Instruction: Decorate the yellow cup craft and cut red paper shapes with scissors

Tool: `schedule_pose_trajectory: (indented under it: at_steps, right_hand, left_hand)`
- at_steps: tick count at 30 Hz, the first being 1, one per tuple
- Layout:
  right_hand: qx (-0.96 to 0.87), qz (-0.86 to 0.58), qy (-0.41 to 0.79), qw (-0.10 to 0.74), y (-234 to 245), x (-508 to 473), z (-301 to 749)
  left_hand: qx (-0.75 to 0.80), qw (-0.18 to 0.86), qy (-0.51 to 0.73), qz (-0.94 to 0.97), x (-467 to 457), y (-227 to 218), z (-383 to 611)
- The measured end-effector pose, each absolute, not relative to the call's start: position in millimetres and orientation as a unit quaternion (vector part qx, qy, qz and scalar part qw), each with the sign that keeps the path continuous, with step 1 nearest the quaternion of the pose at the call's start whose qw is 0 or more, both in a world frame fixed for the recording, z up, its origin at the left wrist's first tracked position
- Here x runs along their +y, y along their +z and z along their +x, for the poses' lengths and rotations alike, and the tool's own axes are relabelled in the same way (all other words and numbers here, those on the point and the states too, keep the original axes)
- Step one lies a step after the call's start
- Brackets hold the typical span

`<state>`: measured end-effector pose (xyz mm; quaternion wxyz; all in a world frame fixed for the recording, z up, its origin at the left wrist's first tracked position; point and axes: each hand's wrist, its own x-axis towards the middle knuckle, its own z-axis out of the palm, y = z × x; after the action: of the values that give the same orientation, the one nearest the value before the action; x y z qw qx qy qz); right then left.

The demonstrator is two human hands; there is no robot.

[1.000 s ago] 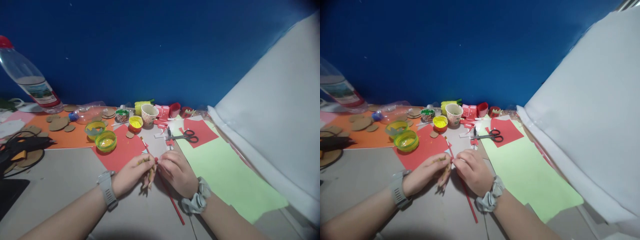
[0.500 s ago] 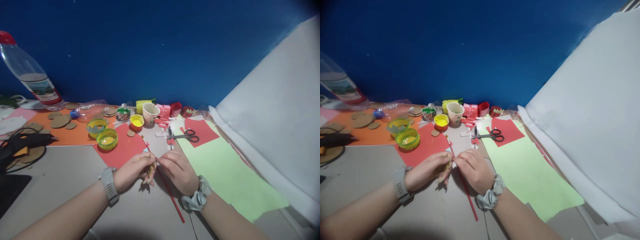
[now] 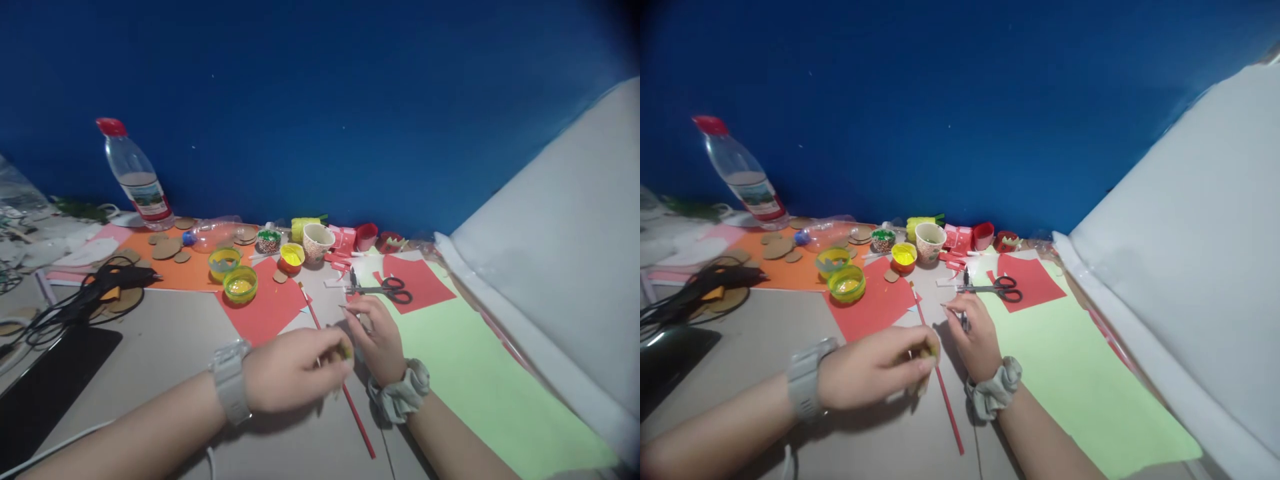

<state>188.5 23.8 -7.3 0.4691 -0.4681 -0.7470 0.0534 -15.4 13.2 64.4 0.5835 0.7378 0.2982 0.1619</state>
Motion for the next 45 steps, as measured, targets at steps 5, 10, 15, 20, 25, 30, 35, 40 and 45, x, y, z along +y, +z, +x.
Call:
schedule_pose_trajectory:
  at_steps: [5, 10, 15, 20, 25, 30, 35, 40, 45]
  right_hand:
    - [-0.735, -0.474, 0.075, 0.478, -10.6, 24.6, 187.5]
    - [-0.732, -0.477, 0.102, 0.477, -14.5, 24.7, 187.6]
    - [-0.729, -0.484, 0.13, 0.467, -16.7, 26.5, 187.9]
    - [-0.716, -0.5, 0.145, 0.465, -14.2, 27.1, 187.2]
    - [-0.71, -0.504, 0.156, 0.467, -12.9, 27.2, 186.3]
    - [-0.708, -0.503, 0.166, 0.467, -14.9, 29.0, 186.9]
    - [-0.707, -0.507, 0.172, 0.463, -15.9, 28.6, 188.0]
    - [-0.705, -0.509, 0.176, 0.461, -15.5, 28.1, 188.2]
    - [-0.704, -0.509, 0.176, 0.462, -15.6, 29.0, 187.9]
  left_hand:
    - [0.431, 0.311, 0.088, 0.842, 10.3, 109.3, -52.5]
    - [0.549, 0.385, 0.446, 0.593, 15.8, 67.1, -103.5]
    - [0.614, 0.364, 0.531, 0.456, 10.0, 18.3, -112.3]
    - [0.605, 0.395, 0.505, 0.471, 11.2, 8.1, -99.9]
    - [0.611, 0.408, 0.484, 0.475, 9.7, 10.5, -97.5]
    - [0.618, 0.408, 0.469, 0.482, 3.5, 19.0, -92.8]
    - [0.638, 0.377, 0.459, 0.491, 3.5, 20.3, -94.1]
    - [0.647, 0.339, 0.461, 0.503, 10.3, 21.8, -95.2]
    - [0.628, 0.381, 0.445, 0.512, 2.7, 26.9, -92.4]
